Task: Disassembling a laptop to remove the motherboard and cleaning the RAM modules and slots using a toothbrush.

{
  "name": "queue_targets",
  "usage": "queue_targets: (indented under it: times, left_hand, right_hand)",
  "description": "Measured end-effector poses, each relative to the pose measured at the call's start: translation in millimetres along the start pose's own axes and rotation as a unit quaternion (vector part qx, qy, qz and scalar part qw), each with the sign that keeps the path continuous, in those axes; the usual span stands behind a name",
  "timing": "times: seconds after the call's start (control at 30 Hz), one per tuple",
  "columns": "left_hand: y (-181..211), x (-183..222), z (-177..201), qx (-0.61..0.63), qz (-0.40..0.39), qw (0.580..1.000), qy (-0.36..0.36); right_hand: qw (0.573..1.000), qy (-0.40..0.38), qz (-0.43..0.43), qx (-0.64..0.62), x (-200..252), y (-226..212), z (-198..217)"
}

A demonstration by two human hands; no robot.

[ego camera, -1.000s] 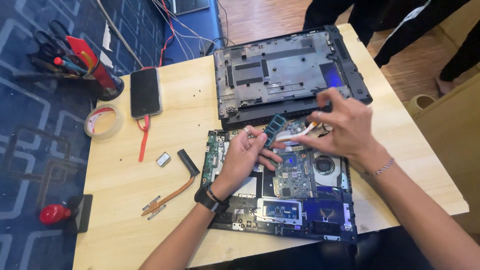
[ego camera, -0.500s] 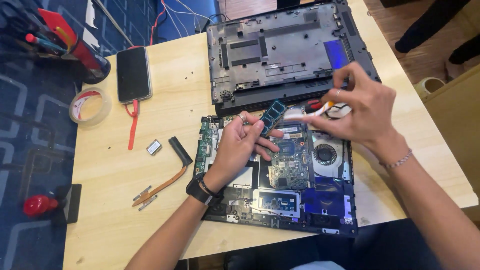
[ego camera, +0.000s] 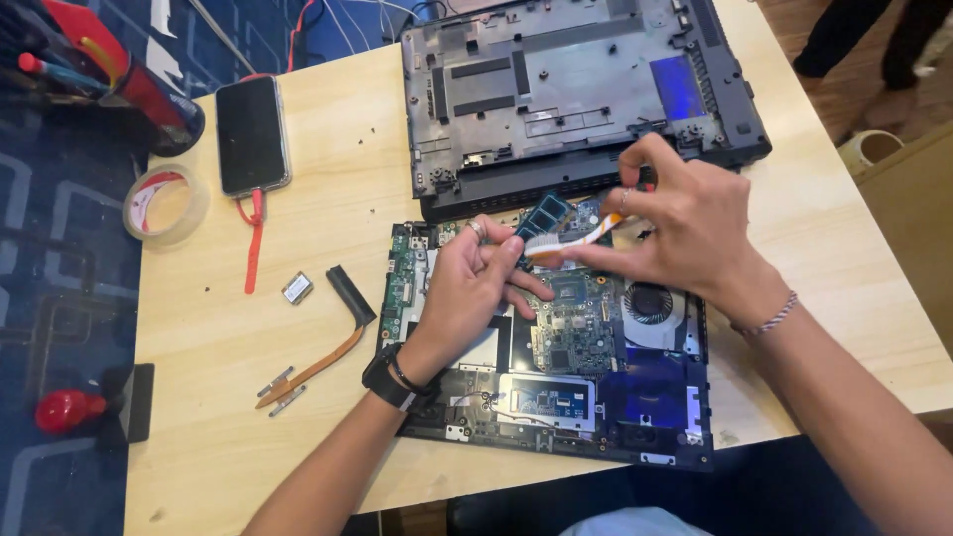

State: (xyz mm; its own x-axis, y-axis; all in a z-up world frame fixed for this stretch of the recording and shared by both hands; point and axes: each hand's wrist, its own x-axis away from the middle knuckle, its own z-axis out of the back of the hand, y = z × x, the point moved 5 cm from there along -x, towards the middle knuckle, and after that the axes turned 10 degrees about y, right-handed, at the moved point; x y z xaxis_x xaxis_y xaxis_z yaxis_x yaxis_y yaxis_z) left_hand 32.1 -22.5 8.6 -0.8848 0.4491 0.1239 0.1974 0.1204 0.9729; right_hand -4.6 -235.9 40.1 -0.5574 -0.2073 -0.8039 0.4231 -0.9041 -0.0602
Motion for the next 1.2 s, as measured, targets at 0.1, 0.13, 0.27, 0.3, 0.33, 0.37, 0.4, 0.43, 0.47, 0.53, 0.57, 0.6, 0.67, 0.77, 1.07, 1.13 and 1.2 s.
queue_targets:
  times: [0.1,0.13,0.27,0.3,0.33,0.37,0.4,0.43,0.47,0.53,0.57,0.6,0.67,0.77,1.07,1.13,1.2]
  left_hand:
    - [1,0,-1,0.019,-0.012,1.000,-0.013]
    - [1,-1,0,0.028,-0.017,0.999,-0.011]
    - [-4,0,1,0.021,-0.001,1.000,0.005]
    - [-6,0,2,0.011,0.002,1.000,0.010]
    - [-7,-3,3,0.000,0.004,1.000,0.014]
    - [-4,-2,3,-0.001,0.003,1.000,0.011]
    - [-1,-2,3,0.008,-0.005,1.000,0.013]
    - [2,-2,4,0.017,-0.014,1.000,0.015]
    - [1,0,4,0.021,-0.016,0.999,0.019]
    - [2,-1,4,0.018,-0.021,1.000,0.011]
    - [2,0,5,0.020,-0.028,0.999,0.013]
    - [-1,-1,5,0.022,-0.008,0.999,0.025]
    - [-3,-1,5,0.022,0.012,0.999,0.032]
    - [3,-4,4,0.031,-0.003,0.999,0.034]
    - [-1,0,5,0.039,0.000,0.999,0.034]
    - [4,-2,4,0.023,-0.017,0.999,0.031]
    - [3,0,2,0.026,-0.030,0.998,0.038]
  right_hand:
    - [0.997,0.002,-0.025,0.078,12,32,6]
    - [0.991,0.020,-0.042,0.125,15,49,10]
    - [0.996,0.028,-0.071,0.039,12,16,9]
    - [0.999,0.019,-0.040,0.010,3,-1,4]
    - [1.000,0.013,-0.008,-0.018,-8,-17,-1]
    - [1.000,0.014,-0.010,-0.015,-3,-8,-5]
    - [0.999,0.000,-0.036,0.011,1,4,-10]
    - [0.997,-0.013,-0.063,0.038,6,15,-14]
    - [0.998,-0.015,-0.058,0.036,10,18,-12]
    - [0.994,0.006,-0.111,0.024,13,30,-6]
    - [0.994,0.009,-0.104,0.024,8,17,-6]
    - [0.997,0.011,-0.071,0.001,4,0,-6]
    - [0.999,0.015,-0.041,-0.018,-1,-13,-6]
    - [0.997,0.000,-0.078,0.028,-5,2,-7]
    - [0.997,0.011,-0.070,0.028,4,5,-9]
    - [0.992,0.037,-0.105,0.067,4,21,-3]
    - [0.987,0.011,-0.158,0.026,18,15,-16]
